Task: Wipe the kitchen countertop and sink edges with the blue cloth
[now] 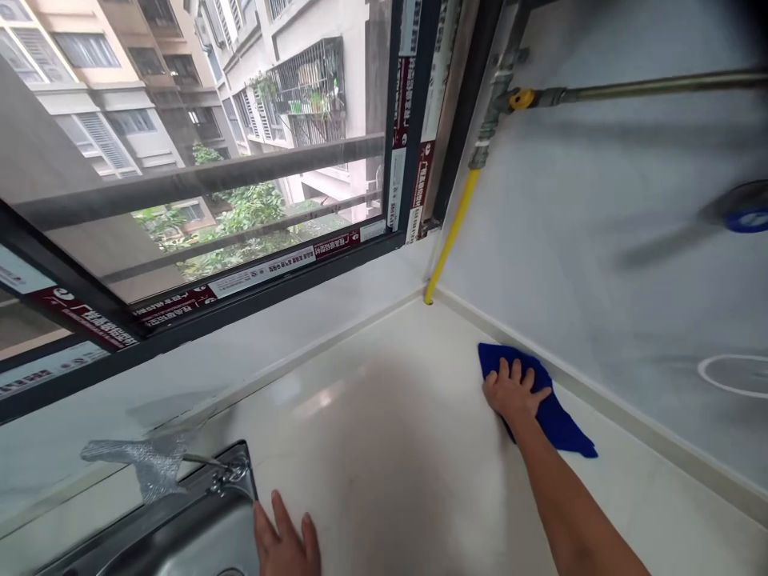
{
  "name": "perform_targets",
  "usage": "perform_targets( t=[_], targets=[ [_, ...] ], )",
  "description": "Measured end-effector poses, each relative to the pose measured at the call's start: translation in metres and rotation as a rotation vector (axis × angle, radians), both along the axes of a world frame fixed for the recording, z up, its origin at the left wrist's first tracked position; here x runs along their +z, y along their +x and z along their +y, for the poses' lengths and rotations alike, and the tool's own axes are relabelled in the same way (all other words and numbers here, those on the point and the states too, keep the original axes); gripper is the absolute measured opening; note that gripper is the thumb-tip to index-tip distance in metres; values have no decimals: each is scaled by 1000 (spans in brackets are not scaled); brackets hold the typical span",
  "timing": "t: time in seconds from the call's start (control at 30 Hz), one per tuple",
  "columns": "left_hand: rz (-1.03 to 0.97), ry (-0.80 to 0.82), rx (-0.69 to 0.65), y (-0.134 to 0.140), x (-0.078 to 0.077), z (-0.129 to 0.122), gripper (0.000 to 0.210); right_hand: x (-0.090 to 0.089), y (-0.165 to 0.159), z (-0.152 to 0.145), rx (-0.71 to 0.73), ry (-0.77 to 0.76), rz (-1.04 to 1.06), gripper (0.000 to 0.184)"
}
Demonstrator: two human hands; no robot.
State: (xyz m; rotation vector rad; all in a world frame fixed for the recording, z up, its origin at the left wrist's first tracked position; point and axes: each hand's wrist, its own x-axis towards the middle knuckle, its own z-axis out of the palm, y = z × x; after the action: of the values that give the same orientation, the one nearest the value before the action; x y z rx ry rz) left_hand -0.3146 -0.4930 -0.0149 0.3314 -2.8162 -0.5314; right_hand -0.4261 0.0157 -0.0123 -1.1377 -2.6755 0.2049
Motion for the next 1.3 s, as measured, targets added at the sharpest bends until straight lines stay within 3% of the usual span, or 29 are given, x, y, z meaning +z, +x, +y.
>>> perform_targets(
  t=[0.17, 0.27, 0.37, 0.5, 0.7, 0.9, 1.13, 1.3],
  targets=[
    [-33, -49, 10, 3, -6, -2, 67, 4, -53, -19, 73, -32, -40, 62],
    [-53, -80, 9, 4, -5, -4, 66, 7, -83, -47, 142, -54, -68, 62],
    [-76, -92, -15, 5, 1, -4, 66, 10, -111, -93, 253, -53, -81, 62],
    [-84, -91, -36, 6, 9, -2, 66, 14, -131, -176, 459, -35, -42, 61],
    [-38, -116, -62, 9, 16, 2, 62, 25, -117, -296, 726, -37, 10, 60],
    [16, -114, -70, 11, 14, 3, 59, 36, -90, -383, 942, -69, 7, 59],
    [1, -85, -28, 14, 6, 5, 64, 49, -68, -455, 1261, -123, -6, 58],
    [-3, -75, -36, 15, 3, 6, 67, 50, -63, -471, 1365, -139, 7, 54]
  ],
)
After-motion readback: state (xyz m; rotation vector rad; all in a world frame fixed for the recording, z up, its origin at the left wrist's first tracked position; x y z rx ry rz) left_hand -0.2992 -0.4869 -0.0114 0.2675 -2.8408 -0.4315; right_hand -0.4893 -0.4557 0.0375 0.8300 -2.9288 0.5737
